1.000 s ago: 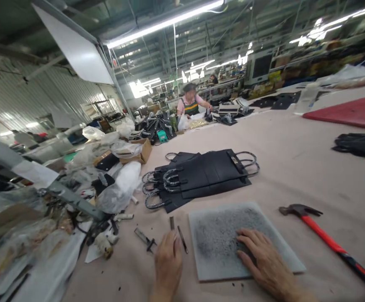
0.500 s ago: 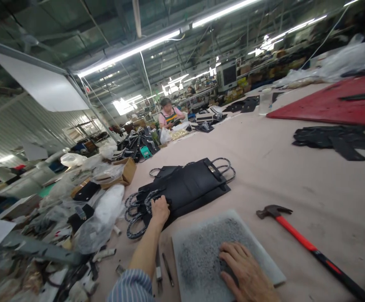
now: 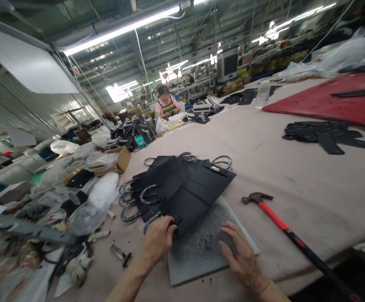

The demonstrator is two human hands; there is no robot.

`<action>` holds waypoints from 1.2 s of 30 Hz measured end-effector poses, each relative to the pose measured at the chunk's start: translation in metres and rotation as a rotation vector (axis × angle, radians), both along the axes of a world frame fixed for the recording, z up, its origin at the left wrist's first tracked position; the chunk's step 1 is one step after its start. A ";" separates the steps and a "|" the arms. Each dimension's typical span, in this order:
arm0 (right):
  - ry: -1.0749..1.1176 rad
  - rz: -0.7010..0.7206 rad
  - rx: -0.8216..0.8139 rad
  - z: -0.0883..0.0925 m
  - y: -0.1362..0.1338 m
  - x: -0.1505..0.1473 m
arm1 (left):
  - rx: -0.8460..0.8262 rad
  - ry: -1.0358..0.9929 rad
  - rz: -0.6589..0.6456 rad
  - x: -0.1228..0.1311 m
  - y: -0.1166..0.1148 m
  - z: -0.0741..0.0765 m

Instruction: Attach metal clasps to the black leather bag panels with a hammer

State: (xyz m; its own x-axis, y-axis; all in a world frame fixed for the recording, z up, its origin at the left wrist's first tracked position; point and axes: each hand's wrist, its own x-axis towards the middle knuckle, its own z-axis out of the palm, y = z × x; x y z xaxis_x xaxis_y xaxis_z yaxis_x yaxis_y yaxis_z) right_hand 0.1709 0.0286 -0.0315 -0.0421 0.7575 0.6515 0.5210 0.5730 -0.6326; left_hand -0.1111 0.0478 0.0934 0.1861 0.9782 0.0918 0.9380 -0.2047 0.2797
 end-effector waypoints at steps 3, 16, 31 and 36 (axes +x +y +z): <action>0.043 -0.117 -0.024 0.001 -0.014 0.024 | 0.022 0.032 -0.130 -0.016 -0.064 -0.037; -0.386 -0.118 -0.193 0.013 -0.001 0.075 | -0.087 0.059 -0.213 -0.060 -0.121 -0.068; -0.716 0.094 -0.603 0.029 0.087 0.155 | -0.181 0.394 -0.380 -0.059 -0.047 0.012; -0.485 0.188 -0.673 0.028 0.063 0.172 | -0.119 0.457 -0.429 -0.056 0.009 0.068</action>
